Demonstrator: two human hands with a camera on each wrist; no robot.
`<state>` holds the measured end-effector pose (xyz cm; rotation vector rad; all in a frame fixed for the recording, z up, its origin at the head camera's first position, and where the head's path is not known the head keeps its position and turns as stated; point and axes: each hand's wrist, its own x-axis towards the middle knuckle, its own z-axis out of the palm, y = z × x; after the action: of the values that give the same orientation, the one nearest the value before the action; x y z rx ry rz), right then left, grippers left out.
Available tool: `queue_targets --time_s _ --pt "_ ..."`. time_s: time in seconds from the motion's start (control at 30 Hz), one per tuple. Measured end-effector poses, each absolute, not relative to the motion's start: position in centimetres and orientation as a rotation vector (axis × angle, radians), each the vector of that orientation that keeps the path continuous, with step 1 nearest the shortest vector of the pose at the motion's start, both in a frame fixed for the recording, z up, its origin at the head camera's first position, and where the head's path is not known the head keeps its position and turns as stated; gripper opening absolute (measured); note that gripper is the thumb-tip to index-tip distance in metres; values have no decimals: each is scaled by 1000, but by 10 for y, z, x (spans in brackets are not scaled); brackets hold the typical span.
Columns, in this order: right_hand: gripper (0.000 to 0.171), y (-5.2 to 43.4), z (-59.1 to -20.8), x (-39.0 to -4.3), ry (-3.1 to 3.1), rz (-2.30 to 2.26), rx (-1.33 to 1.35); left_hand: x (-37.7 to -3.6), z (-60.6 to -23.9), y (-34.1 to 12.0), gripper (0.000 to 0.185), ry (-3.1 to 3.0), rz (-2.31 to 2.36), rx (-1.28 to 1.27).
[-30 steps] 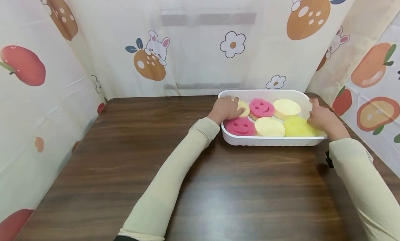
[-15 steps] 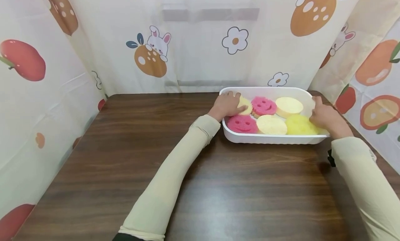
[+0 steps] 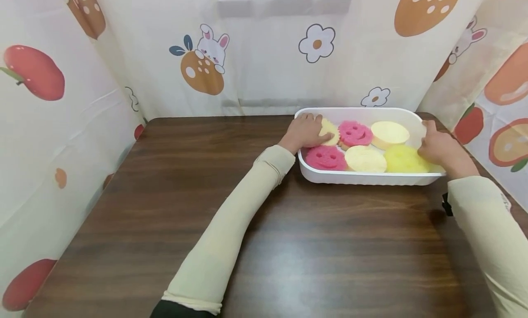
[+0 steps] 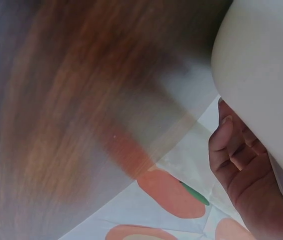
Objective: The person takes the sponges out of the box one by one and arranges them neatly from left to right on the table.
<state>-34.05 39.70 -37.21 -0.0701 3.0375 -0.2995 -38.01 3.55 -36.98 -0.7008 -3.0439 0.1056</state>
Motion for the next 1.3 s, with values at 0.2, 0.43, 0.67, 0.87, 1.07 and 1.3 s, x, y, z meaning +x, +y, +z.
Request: queue_targets --time_s 0.2,0.43,0.67,0.87,1.07,1.3 --pt "70 396 -371 -342 3039 -301 -94 -382 -367 36 80 -3056 106 -695" --pt "70 397 -366 -341 3044 -284 -66 -383 -364 38 72 -3015 48 -693" --pt "68 399 -366 -339 3046 -282 -65 -383 -363 39 64 -3016 -52 -702" --pt "69 398 -367 -339 3035 -279 -77 -382 -365 36 59 -3043 -167 -676" --pt "66 397 -369 -338 3051 -278 -94 -383 -367 34 57 -3017 -281 -689" --pt "65 396 -369 -337 3047 -283 -85 -381 -366 33 54 -2977 -322 -700"
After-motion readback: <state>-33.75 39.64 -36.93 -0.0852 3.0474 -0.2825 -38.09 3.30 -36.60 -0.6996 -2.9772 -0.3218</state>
